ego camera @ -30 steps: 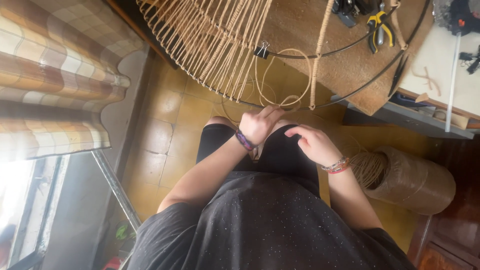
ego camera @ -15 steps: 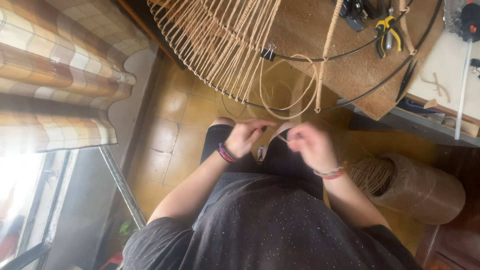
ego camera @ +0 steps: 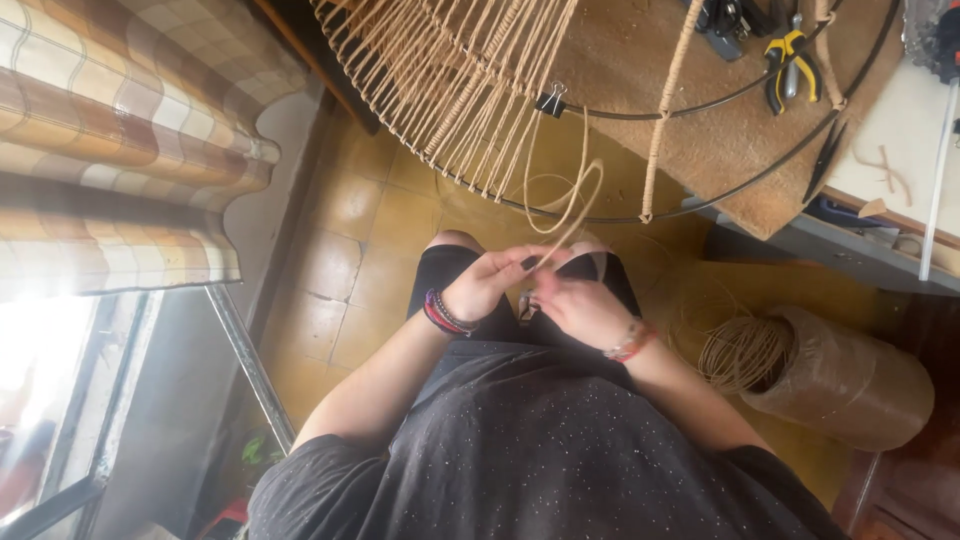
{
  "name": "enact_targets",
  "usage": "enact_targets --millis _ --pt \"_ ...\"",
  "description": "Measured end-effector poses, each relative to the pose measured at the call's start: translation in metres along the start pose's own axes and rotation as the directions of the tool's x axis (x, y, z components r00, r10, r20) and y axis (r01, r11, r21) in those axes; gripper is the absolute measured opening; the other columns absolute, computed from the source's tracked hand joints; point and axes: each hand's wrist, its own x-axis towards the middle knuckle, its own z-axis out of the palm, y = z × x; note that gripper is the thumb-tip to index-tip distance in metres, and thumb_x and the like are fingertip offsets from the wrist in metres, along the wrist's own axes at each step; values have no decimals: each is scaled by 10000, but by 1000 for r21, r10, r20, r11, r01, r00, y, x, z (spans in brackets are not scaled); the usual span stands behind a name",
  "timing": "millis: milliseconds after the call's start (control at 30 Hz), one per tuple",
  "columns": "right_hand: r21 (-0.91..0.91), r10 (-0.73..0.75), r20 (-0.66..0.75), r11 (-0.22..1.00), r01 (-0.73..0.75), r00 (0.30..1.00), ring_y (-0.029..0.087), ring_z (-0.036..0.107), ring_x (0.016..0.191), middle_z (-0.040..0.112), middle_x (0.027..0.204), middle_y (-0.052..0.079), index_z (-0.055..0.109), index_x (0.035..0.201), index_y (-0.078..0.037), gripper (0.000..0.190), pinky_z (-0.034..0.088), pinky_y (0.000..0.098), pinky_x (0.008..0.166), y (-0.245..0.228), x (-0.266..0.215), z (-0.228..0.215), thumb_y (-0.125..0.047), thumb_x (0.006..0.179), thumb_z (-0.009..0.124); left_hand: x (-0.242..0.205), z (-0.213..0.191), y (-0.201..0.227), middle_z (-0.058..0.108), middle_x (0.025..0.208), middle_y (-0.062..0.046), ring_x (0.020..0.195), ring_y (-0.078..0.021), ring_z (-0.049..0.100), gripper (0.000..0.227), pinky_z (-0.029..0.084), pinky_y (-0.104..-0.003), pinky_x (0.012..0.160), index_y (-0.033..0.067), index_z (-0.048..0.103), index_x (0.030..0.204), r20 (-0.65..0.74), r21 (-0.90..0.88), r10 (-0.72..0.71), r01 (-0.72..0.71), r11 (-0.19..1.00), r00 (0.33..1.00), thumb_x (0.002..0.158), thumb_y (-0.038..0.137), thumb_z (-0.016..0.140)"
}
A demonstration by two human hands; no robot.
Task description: Weaving wicker strands through a chair frame to create the seat and back
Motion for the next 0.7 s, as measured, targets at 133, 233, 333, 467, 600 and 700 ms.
enact_targets --millis 133,233,333,467,600,700 --pt "570 103 -14 818 -77 995 232 602 802 685 1112 183 622 1204 8 345 509 337 676 20 2 -3 -64 869 583 -1 -7 -57 771 921 -50 788 -129 678 192 534 -268 667 163 731 1076 143 228 -287 251 941 947 1016 228 560" --pt "940 231 -174 328 92 957 140 491 581 560 925 169 507 1142 37 273 414 264 496 21 -12 -18 -112 914 490 2 -16 -85 773 1039 -36 1009 -218 740 320 579 -363 838 218 768 1125 -67 892 -467 262 368 882 1016 397 527" --pt "681 140 -241 729 65 960 245 610 668 624 763 125 607 960 -39 116 480 332 591 9 -8 -12 -113 972 519 3 -15 -34 744 1149 -130 1114 -293 699 370 542 -441 953 133 711 1262 -65 636 -245 229 737 967 985 223 483" --pt "-97 124 127 989 -112 984 373 724 1030 750 1187 123 723 1134 -132 215 581 486 892 31 -10 43 -166 961 600 1 5 14 602 561 -5 503 -51 516 379 485 -188 527 61 712 817 76 -369 76 -43 929 994 1074 259 516" --pt "869 86 -5 493 -38 996 27 483 579 627 1226 152 516 1352 66 637 477 167 483 14 -7 -9 49 716 542 -9 -11 -85 781 883 -105 909 -279 755 250 574 -410 829 155 790 991 276 709 -333 43 704 902 982 262 564" --pt "867 238 -253 486 110 938 157 500 635 573 765 174 596 1164 80 363 460 302 541 18 -16 -15 -216 1013 449 -11 -10 -146 669 604 -122 565 -314 680 163 524 -430 555 111 760 766 -196 979 -101 200 29 975 768 178 612"
